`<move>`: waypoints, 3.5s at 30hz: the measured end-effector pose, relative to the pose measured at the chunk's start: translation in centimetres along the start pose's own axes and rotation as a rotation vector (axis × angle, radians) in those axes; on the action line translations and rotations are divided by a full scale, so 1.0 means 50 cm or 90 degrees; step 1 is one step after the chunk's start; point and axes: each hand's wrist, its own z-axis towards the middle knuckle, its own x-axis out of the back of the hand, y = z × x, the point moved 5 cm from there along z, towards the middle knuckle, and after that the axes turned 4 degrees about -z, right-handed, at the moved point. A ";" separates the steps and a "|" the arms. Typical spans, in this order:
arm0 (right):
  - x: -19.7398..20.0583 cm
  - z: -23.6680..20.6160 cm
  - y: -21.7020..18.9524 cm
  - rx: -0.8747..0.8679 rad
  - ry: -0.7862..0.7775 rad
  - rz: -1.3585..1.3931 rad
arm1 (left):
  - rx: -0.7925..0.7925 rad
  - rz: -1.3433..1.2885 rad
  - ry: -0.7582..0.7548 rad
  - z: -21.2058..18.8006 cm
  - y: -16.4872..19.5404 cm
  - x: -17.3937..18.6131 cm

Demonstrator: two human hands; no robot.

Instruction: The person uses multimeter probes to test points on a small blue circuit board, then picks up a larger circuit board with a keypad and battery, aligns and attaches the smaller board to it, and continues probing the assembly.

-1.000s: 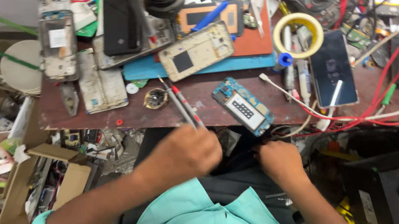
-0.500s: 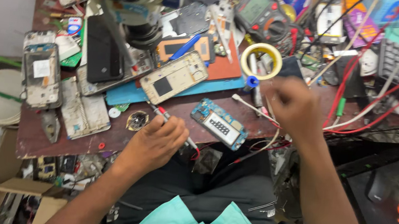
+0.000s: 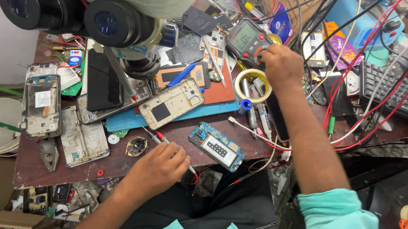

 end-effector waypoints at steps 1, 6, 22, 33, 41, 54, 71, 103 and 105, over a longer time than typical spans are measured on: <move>-0.001 0.002 0.001 0.080 -0.020 -0.043 | -0.002 0.004 0.008 -0.002 0.003 -0.002; 0.012 0.006 0.019 0.307 0.021 -0.083 | -0.042 0.038 0.036 -0.013 0.017 -0.005; 0.191 -0.052 -0.110 0.050 0.093 0.181 | -0.099 -0.060 0.362 -0.003 0.088 0.113; 0.321 -0.265 -0.381 0.143 -0.083 0.464 | -0.242 -0.205 0.332 -0.032 0.131 0.098; 0.296 -0.265 -0.312 -0.173 0.023 0.698 | 0.091 -0.499 0.488 -0.072 0.043 0.081; 0.228 -0.303 -0.317 -0.149 0.069 0.749 | 0.259 -0.674 0.360 -0.020 0.041 -0.018; 0.091 -0.261 -0.295 -0.314 -0.200 0.724 | 0.439 -0.757 0.410 0.018 -0.044 -0.114; 0.064 -0.271 -0.305 -0.328 -0.280 0.751 | 0.368 -0.833 0.425 0.007 -0.040 -0.149; 0.066 -0.270 -0.306 -0.324 -0.267 0.752 | 0.369 -0.845 0.427 0.008 -0.041 -0.147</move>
